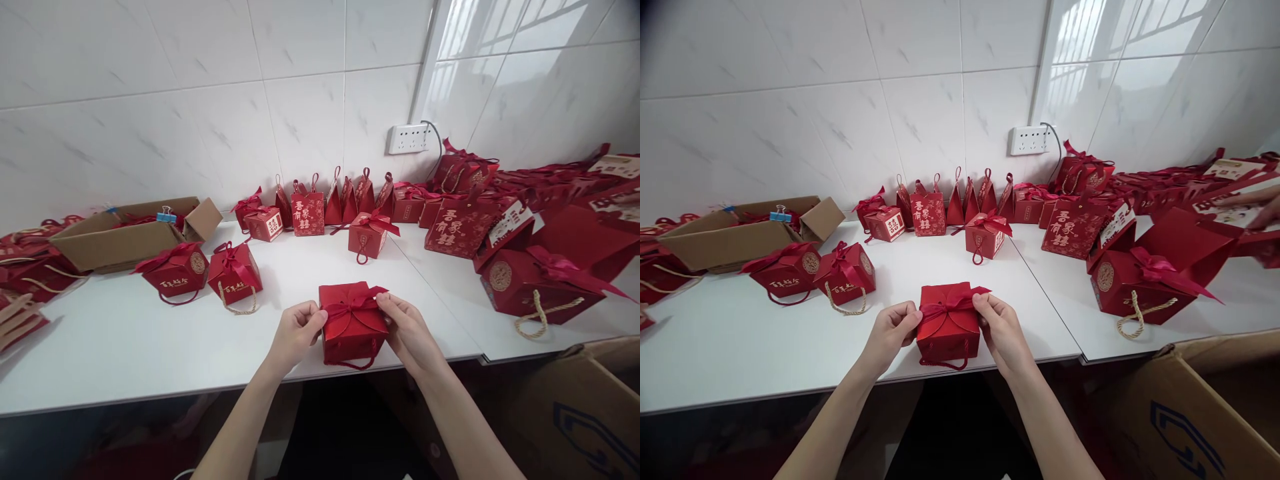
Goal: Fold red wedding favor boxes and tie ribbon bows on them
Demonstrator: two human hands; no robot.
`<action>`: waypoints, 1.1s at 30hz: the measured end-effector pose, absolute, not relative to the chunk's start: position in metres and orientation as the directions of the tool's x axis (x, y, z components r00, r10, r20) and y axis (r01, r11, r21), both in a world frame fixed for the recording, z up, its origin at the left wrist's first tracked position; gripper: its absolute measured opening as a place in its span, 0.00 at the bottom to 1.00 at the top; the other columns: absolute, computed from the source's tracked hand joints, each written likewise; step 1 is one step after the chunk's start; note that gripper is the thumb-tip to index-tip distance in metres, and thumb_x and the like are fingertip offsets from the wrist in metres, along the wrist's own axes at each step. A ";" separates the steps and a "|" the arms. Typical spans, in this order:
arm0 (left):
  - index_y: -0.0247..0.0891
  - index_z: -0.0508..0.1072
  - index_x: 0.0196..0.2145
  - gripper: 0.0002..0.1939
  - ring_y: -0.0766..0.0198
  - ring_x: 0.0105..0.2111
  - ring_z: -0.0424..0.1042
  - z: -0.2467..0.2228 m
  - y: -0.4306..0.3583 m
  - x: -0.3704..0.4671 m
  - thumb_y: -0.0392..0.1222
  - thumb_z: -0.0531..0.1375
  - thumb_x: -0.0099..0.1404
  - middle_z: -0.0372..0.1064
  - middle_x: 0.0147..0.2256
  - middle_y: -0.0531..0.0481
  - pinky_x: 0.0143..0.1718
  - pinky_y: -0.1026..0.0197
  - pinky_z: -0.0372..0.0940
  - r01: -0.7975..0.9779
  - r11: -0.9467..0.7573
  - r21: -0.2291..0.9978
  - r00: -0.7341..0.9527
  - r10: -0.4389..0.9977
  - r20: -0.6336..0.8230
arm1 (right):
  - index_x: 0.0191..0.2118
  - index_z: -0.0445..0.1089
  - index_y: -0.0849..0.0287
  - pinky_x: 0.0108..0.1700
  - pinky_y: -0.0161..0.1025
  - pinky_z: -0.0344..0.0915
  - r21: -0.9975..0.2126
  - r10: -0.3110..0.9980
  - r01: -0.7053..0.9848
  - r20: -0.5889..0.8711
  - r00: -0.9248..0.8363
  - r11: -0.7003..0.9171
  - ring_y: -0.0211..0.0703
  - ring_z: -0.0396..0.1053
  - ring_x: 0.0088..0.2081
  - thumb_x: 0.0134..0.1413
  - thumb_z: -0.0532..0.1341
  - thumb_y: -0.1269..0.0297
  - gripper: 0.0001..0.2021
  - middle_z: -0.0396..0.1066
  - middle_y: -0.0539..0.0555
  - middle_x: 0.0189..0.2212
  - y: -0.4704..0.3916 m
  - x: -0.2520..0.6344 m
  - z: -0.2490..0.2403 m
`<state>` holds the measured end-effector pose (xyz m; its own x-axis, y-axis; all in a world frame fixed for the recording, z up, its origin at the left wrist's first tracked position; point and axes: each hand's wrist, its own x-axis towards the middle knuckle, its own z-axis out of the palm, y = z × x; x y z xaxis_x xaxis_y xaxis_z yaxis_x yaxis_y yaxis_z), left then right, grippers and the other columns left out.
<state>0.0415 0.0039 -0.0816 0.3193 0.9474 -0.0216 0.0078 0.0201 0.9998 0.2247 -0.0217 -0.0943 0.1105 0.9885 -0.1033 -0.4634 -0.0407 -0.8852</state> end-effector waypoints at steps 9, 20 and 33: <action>0.39 0.54 0.18 0.21 0.75 0.16 0.47 -0.093 0.004 0.039 0.53 0.59 0.56 0.47 0.15 0.60 0.18 0.68 0.43 0.020 -0.035 0.999 0.291 0.956 0.027 | 0.19 0.58 0.59 0.23 0.31 0.48 -0.829 0.984 -0.551 -0.163 0.074 -0.096 0.30 0.46 0.21 0.37 0.71 0.51 0.23 0.51 0.44 0.18 -0.021 0.223 -0.097; 0.39 0.65 0.33 0.20 0.64 0.29 0.68 -0.084 0.014 0.023 0.60 0.52 0.61 0.67 0.31 0.52 0.30 0.63 0.62 0.211 0.137 0.968 0.367 0.906 -0.209 | 0.31 0.69 0.60 0.29 0.35 0.58 -0.980 0.995 -0.182 -0.091 0.032 -0.084 0.37 0.58 0.27 0.47 0.60 0.41 0.23 0.60 0.50 0.26 0.000 0.256 -0.085; 0.36 0.70 0.26 0.12 0.66 0.36 0.66 -0.055 0.058 0.012 0.49 0.61 0.57 0.68 0.38 0.49 0.40 0.63 0.60 0.147 -0.025 0.989 0.466 0.884 -0.047 | 0.23 0.65 0.60 0.33 0.38 0.57 -0.941 0.999 0.338 0.020 -0.036 0.031 0.39 0.63 0.28 0.48 0.58 0.48 0.18 0.67 0.51 0.24 0.029 0.239 -0.056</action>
